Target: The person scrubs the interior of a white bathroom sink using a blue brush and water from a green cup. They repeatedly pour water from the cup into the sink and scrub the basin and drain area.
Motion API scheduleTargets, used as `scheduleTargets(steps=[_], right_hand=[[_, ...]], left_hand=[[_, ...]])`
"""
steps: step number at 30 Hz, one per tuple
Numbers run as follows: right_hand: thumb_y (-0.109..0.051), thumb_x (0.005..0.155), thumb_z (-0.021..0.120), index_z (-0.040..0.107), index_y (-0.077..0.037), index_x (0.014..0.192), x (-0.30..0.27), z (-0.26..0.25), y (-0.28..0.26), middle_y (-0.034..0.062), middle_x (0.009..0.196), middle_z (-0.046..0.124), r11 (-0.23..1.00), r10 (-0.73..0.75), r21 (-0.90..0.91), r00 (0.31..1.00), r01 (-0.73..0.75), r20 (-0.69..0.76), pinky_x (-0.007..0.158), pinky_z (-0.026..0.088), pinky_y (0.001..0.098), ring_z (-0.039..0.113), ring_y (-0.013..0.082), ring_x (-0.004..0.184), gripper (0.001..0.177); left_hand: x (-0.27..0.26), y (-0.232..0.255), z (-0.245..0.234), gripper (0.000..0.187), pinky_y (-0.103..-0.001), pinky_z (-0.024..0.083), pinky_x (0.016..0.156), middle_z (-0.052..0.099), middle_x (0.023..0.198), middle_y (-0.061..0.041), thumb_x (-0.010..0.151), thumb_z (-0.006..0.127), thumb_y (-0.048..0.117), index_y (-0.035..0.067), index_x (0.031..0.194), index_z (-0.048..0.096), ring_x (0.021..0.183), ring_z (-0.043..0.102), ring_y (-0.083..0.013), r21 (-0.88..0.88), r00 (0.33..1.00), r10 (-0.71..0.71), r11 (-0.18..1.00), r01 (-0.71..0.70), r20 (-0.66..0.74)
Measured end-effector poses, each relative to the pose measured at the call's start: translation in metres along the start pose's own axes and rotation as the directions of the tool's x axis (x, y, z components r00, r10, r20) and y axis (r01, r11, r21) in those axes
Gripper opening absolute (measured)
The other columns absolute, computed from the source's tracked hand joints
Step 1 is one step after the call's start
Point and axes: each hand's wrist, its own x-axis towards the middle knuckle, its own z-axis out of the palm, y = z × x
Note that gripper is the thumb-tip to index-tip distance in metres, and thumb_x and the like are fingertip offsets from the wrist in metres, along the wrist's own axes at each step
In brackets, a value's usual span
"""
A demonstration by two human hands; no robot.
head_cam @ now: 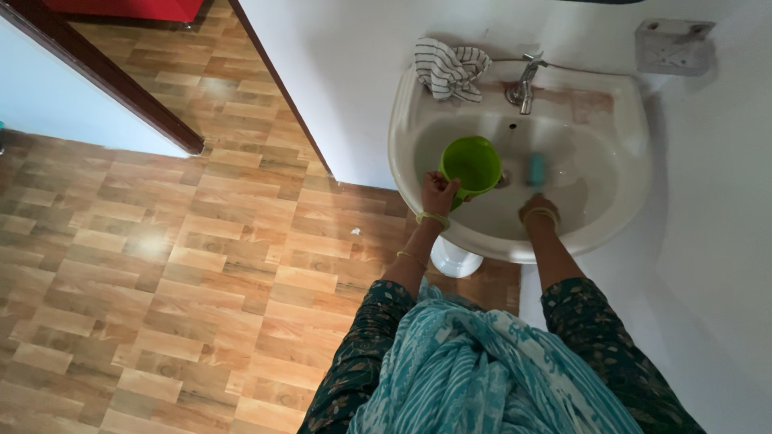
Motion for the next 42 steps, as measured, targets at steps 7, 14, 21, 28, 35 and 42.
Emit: scheduleTargets(steps=[7,14,21,28,35,42], right_hand=[[-0.026,0.110,0.042,0.046,-0.011,0.152,-0.006,0.000,-0.013,0.0221,0.114,0.075,0.969,-0.238,-0.020,0.953,0.246,0.188,0.087,0.059,0.0483,0.075,0.0361,0.092,0.045],[-0.027,0.108,0.045,0.050,-0.009,0.149,-0.002,-0.003,0.001,0.0221,0.114,0.074,1.000,-0.003,0.022,1.000,0.003,0.009,0.084,0.059,0.0481,0.072,0.0354,0.091,0.045],[-0.027,0.108,0.044,0.049,-0.010,0.149,-0.003,0.009,-0.013,0.0221,0.115,0.073,0.953,-0.287,-0.046,0.941,0.299,0.180,0.085,0.058,0.0486,0.072,0.0364,0.093,0.045],[-0.028,0.108,0.043,0.049,-0.011,0.150,0.003,-0.001,-0.005,0.0221,0.115,0.073,0.990,-0.132,-0.046,0.990,0.134,0.048,0.087,0.058,0.0490,0.072,0.0374,0.096,0.046],[-0.028,0.108,0.042,0.048,-0.011,0.150,0.001,0.009,-0.013,0.0221,0.116,0.073,0.934,-0.332,-0.073,0.927,0.348,0.176,0.088,0.058,0.0495,0.072,0.0383,0.099,0.046],[-0.028,0.108,0.041,0.048,-0.012,0.151,0.002,0.004,-0.011,0.0221,0.117,0.073,0.958,-0.259,-0.101,0.961,0.269,0.098,0.089,0.057,0.0500,0.072,0.0393,0.101,0.047]], left_hand=[[0.001,-0.005,-0.002,0.034,-0.033,0.064,0.056,0.060,0.085,-0.008,0.090,0.072,0.001,0.003,0.107,0.043,0.069,0.062,-0.0129,-0.019,0.998,0.059,0.998,-0.059,0.007],[0.004,-0.006,-0.003,0.036,-0.025,0.058,0.057,0.060,0.086,-0.006,0.089,0.076,0.004,0.004,0.108,0.046,0.069,0.059,-0.0105,0.140,0.998,0.054,0.989,-0.049,-0.030],[0.003,-0.005,-0.003,0.037,-0.026,0.055,0.063,0.058,0.090,-0.006,0.092,0.078,0.000,0.000,0.113,0.048,0.074,0.058,-0.0135,0.215,0.986,0.166,0.964,-0.159,-0.014],[0.000,0.002,0.001,0.036,-0.037,0.066,0.053,0.059,0.084,-0.010,0.090,0.071,-0.002,0.002,0.108,0.040,0.066,0.067,-0.0186,-0.007,0.998,0.063,0.998,-0.062,0.033],[0.000,-0.001,0.001,0.036,-0.036,0.064,0.052,0.058,0.081,-0.008,0.090,0.072,0.000,0.002,0.109,0.042,0.063,0.063,-0.0163,-0.019,0.999,0.040,0.999,-0.040,0.017],[0.003,-0.007,-0.005,0.034,-0.031,0.058,0.054,0.059,0.084,-0.006,0.093,0.075,0.001,0.000,0.110,0.045,0.068,0.058,-0.0121,0.129,0.997,0.080,0.989,-0.078,-0.011]])
